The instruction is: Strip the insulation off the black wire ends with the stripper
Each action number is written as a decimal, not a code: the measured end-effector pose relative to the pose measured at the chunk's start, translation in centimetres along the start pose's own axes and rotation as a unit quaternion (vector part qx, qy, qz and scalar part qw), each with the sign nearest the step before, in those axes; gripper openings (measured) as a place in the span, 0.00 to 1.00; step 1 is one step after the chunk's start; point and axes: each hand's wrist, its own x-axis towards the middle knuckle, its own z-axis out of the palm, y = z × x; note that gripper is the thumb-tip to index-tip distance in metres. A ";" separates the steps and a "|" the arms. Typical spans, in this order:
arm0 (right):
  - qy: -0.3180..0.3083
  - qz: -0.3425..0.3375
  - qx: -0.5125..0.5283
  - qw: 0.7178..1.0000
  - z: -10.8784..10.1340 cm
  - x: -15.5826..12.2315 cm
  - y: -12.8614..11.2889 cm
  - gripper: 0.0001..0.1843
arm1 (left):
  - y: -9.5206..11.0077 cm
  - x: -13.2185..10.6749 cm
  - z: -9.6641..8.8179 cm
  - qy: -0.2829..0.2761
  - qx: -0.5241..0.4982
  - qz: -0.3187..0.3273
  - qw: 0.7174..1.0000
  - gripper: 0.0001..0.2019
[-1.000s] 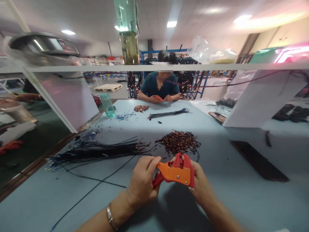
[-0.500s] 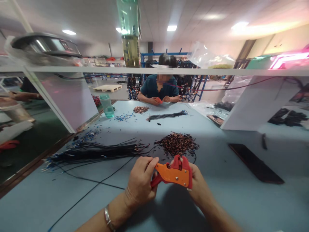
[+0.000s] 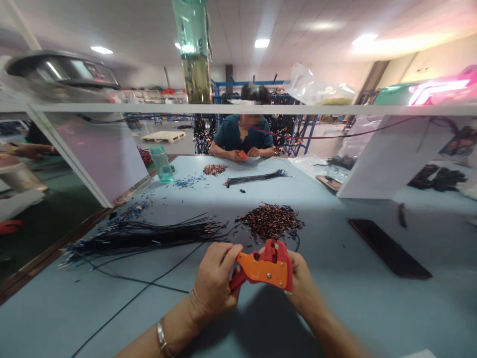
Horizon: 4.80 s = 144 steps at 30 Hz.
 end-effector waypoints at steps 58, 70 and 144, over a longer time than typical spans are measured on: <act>0.015 -0.027 -0.137 0.990 -1.5 1.0 0.1 0.09 | 0.0 1.8 -1.3 -0.106 -0.341 -0.278 0.892 0.09; -0.034 -0.083 -0.260 0.962 -2.4 1.6 1.1 0.13 | -2.6 1.5 -2.8 -0.306 -0.753 -0.334 0.476 0.25; 0.412 -0.109 -0.487 0.762 -12.8 -12.8 -10.3 0.11 | -2.9 3.2 -1.7 -0.052 -0.716 -0.522 0.461 0.16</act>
